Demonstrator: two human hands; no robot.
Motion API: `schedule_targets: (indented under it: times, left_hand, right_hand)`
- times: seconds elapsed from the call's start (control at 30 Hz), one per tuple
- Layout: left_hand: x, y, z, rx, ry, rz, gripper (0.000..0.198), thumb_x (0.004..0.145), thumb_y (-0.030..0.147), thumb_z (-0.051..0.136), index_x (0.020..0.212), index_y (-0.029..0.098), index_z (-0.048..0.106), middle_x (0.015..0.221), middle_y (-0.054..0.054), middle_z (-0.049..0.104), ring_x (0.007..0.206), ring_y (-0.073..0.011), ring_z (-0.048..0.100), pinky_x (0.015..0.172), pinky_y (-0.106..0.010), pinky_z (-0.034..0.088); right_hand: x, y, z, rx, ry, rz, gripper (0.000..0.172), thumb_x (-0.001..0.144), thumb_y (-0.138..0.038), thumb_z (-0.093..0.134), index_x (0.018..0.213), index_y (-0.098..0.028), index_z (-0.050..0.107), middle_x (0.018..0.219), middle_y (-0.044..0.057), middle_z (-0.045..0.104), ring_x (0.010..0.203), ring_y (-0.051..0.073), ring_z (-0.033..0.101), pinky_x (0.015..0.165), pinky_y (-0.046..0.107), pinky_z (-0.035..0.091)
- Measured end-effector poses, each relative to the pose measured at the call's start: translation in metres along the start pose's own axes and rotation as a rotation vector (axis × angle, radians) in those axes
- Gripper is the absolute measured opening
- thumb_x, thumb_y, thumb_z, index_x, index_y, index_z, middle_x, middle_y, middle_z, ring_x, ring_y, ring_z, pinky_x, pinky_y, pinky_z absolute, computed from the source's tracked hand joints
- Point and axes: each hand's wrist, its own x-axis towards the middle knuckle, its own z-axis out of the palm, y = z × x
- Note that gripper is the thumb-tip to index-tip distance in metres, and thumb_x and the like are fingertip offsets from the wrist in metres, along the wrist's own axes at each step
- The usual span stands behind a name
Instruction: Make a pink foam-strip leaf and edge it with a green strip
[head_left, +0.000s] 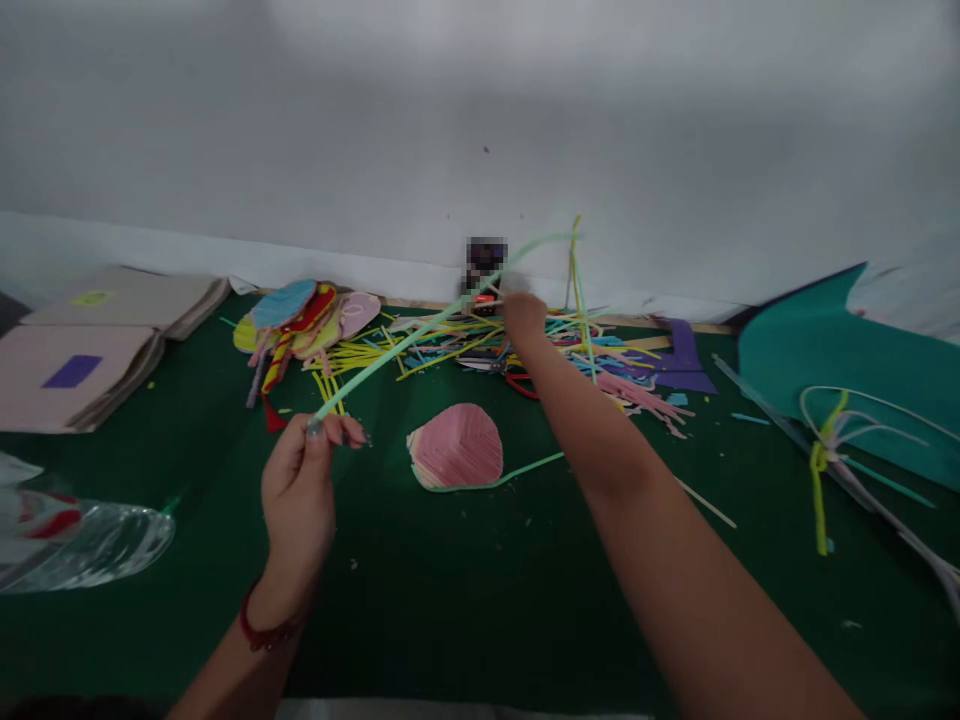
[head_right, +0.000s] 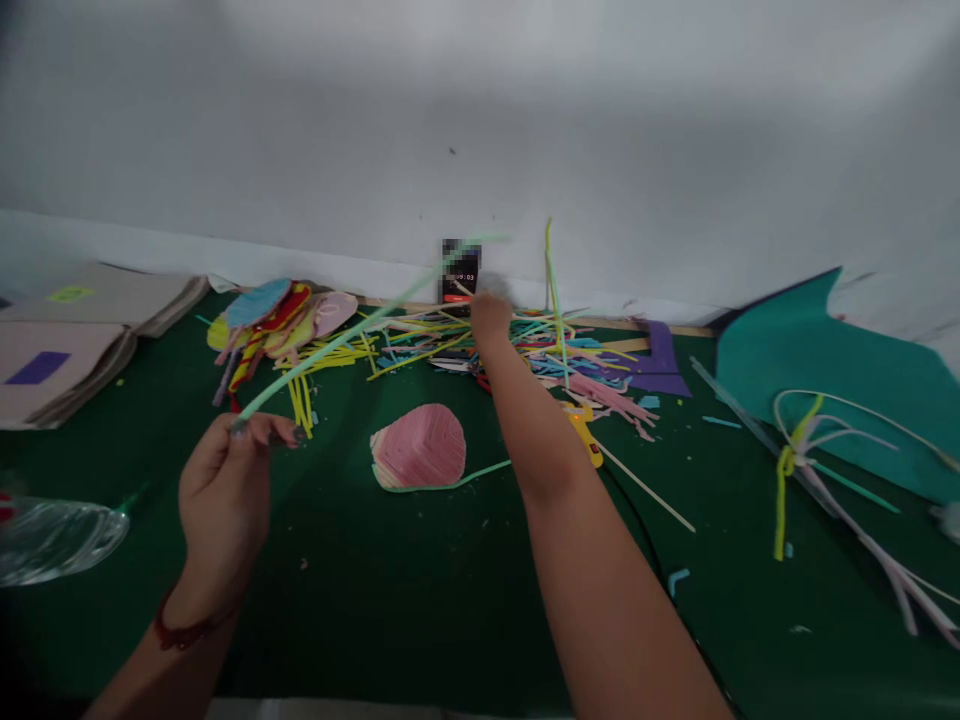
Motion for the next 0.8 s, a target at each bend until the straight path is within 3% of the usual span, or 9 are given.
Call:
schedule_targets:
  times: [0.17, 0.27, 0.33, 0.4, 0.43, 0.57, 0.63, 0.7, 0.8]
  left_hand:
    - [-0.002, -0.01, -0.002, 0.06, -0.055, -0.037, 0.03, 0.09, 0.041, 0.055, 0.07, 0.019, 0.052, 0.072, -0.001, 0.056, 0.073, -0.0166, 0.055, 0.071, -0.03, 0.044]
    - [-0.003, -0.017, -0.007, 0.083, -0.078, -0.052, 0.03, 0.09, 0.041, 0.054, 0.071, 0.019, 0.051, 0.073, -0.001, 0.057, 0.074, -0.0164, 0.054, 0.071, -0.029, 0.044]
    - [-0.002, -0.022, -0.007, 0.077, -0.086, -0.06, 0.029, 0.091, 0.04, 0.052, 0.071, 0.019, 0.05, 0.074, -0.001, 0.057, 0.073, -0.016, 0.054, 0.071, -0.029, 0.044]
    - [-0.001, -0.026, -0.004, 0.07, -0.106, -0.069, 0.028, 0.092, 0.039, 0.05, 0.072, 0.02, 0.049, 0.074, -0.001, 0.057, 0.073, -0.0155, 0.053, 0.071, -0.028, 0.043]
    - [-0.001, -0.027, -0.001, 0.073, -0.126, -0.075, 0.028, 0.092, 0.038, 0.049, 0.072, 0.02, 0.049, 0.075, -0.001, 0.057, 0.073, -0.0153, 0.053, 0.07, -0.028, 0.043]
    - [0.001, -0.034, 0.014, 0.17, -0.291, -0.115, 0.03, 0.092, 0.039, 0.045, 0.069, 0.02, 0.049, 0.07, -0.001, 0.056, 0.069, -0.0151, 0.053, 0.068, -0.027, 0.042]
    - [0.002, -0.037, 0.02, 0.256, -0.429, -0.126, 0.033, 0.092, 0.039, 0.042, 0.068, 0.019, 0.051, 0.068, -0.001, 0.056, 0.069, -0.0153, 0.054, 0.068, -0.027, 0.042]
    - [0.002, -0.041, 0.024, 0.363, -0.556, -0.119, 0.034, 0.092, 0.039, 0.041, 0.068, 0.019, 0.054, 0.068, 0.0, 0.057, 0.069, -0.0153, 0.054, 0.067, -0.026, 0.041]
    - [0.005, -0.049, 0.026, 0.493, -0.659, -0.095, 0.033, 0.091, 0.038, 0.04, 0.07, 0.019, 0.057, 0.069, 0.001, 0.058, 0.069, -0.0152, 0.053, 0.067, -0.026, 0.039]
  right_hand:
    - [0.006, -0.017, 0.003, 0.172, -0.032, -0.036, 0.056, 0.089, -0.01, 0.047, 0.144, -0.009, 0.036, 0.106, 0.02, 0.069, 0.097, 0.027, 0.066, 0.083, 0.038, 0.05]
    - [-0.011, -0.023, 0.01, 0.426, 0.003, -0.156, 0.043, 0.088, -0.011, 0.05, 0.131, -0.011, 0.054, 0.109, 0.016, 0.069, 0.101, 0.025, 0.064, 0.09, 0.038, 0.047]
    - [-0.035, -0.023, 0.015, 0.518, 0.003, -0.216, 0.03, 0.088, -0.014, 0.05, 0.115, -0.013, 0.065, 0.107, 0.011, 0.07, 0.1, 0.021, 0.064, 0.092, 0.034, 0.047]
    - [-0.069, -0.022, 0.02, 0.612, -0.01, -0.261, 0.028, 0.089, -0.019, 0.051, 0.111, -0.016, 0.067, 0.103, 0.007, 0.071, 0.093, 0.017, 0.065, 0.087, 0.03, 0.049]
    - [-0.088, -0.021, 0.021, 0.808, -0.027, -0.297, 0.027, 0.087, -0.021, 0.053, 0.11, -0.015, 0.067, 0.1, 0.007, 0.071, 0.091, 0.017, 0.065, 0.085, 0.03, 0.05]
    - [-0.158, -0.009, 0.018, 1.436, -0.331, -0.401, 0.05, 0.083, -0.035, 0.064, 0.13, -0.021, 0.054, 0.088, 0.002, 0.068, 0.072, 0.013, 0.062, 0.066, 0.026, 0.05]
    - [-0.182, 0.001, 0.012, 1.582, -0.426, -0.369, 0.057, 0.08, -0.038, 0.068, 0.132, -0.023, 0.052, 0.079, 0.0, 0.066, 0.066, 0.012, 0.059, 0.06, 0.025, 0.048]
    - [-0.199, 0.014, 0.006, 1.658, -0.404, -0.281, 0.05, 0.081, -0.044, 0.066, 0.126, -0.023, 0.057, 0.073, -0.001, 0.063, 0.061, 0.012, 0.057, 0.056, 0.024, 0.047]
    - [-0.216, 0.035, 0.0, 1.668, -0.312, -0.153, 0.045, 0.085, -0.047, 0.061, 0.124, -0.025, 0.058, 0.086, 0.003, 0.067, 0.067, 0.013, 0.06, 0.055, 0.024, 0.047]
